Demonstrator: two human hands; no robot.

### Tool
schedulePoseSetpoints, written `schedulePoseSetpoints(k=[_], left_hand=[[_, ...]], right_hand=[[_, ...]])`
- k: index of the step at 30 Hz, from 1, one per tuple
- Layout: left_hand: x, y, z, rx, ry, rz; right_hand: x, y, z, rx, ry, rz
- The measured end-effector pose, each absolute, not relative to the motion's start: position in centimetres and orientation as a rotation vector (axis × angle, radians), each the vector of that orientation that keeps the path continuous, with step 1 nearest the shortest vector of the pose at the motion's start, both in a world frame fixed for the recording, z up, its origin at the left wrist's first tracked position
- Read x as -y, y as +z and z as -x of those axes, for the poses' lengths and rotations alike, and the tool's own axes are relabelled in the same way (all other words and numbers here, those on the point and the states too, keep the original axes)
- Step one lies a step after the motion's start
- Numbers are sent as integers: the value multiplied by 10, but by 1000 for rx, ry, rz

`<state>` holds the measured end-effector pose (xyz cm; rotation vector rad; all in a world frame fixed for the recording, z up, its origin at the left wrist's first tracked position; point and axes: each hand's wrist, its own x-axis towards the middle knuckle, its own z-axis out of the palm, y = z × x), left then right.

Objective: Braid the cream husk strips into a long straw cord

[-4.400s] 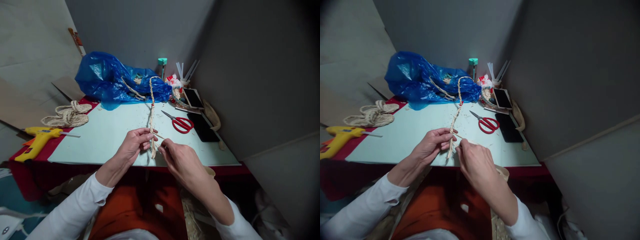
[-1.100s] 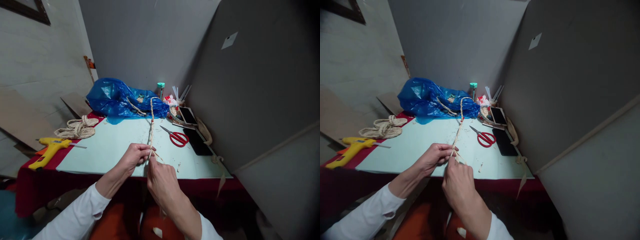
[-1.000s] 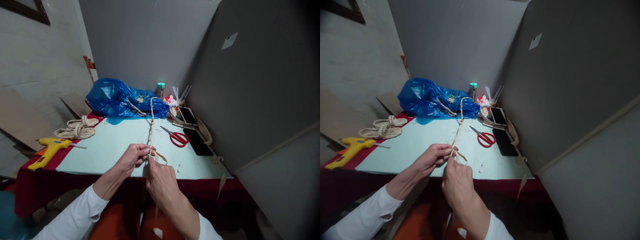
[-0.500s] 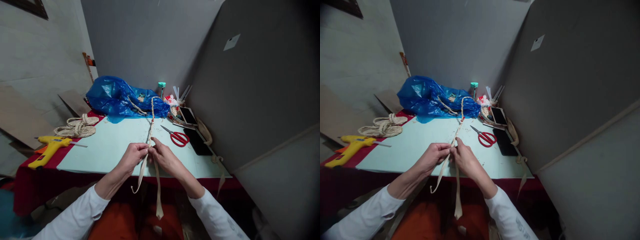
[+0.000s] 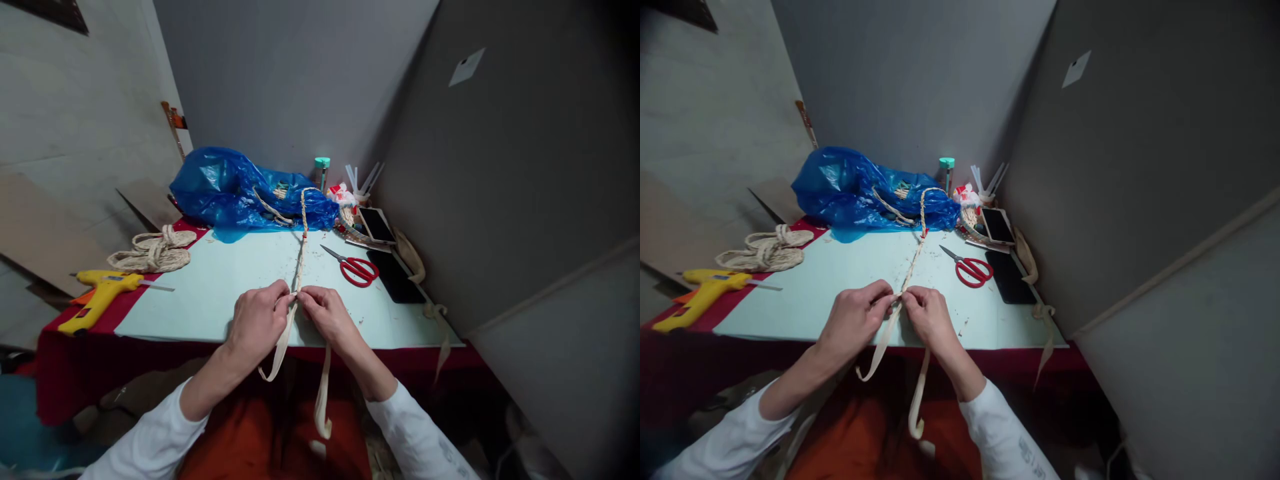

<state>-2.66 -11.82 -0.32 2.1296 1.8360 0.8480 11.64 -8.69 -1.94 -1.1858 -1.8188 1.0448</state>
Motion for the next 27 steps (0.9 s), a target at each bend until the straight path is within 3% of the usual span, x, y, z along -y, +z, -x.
schedulePoseSetpoints(k=[4, 10, 16, 21, 25, 27], left_hand=[[128, -11, 14, -1827, 933, -2515], [142, -26, 1, -1424, 875, -2869], [123, -9, 21, -1592, 1293, -1996], [91, -9, 22, -958, 864, -1256], [88, -14, 19, -929, 799, -1148], [91, -14, 19, -962, 815, -1183]], right_hand=[[88, -23, -119, 1652, 1216, 1082], [87, -25, -129, 1318, 1637, 868], [90, -22, -130, 1302, 1662, 781], [92, -26, -128, 1350, 1685, 730], [91, -23, -135, 1529, 1621, 844], [93, -17, -139, 1741, 1433, 911]])
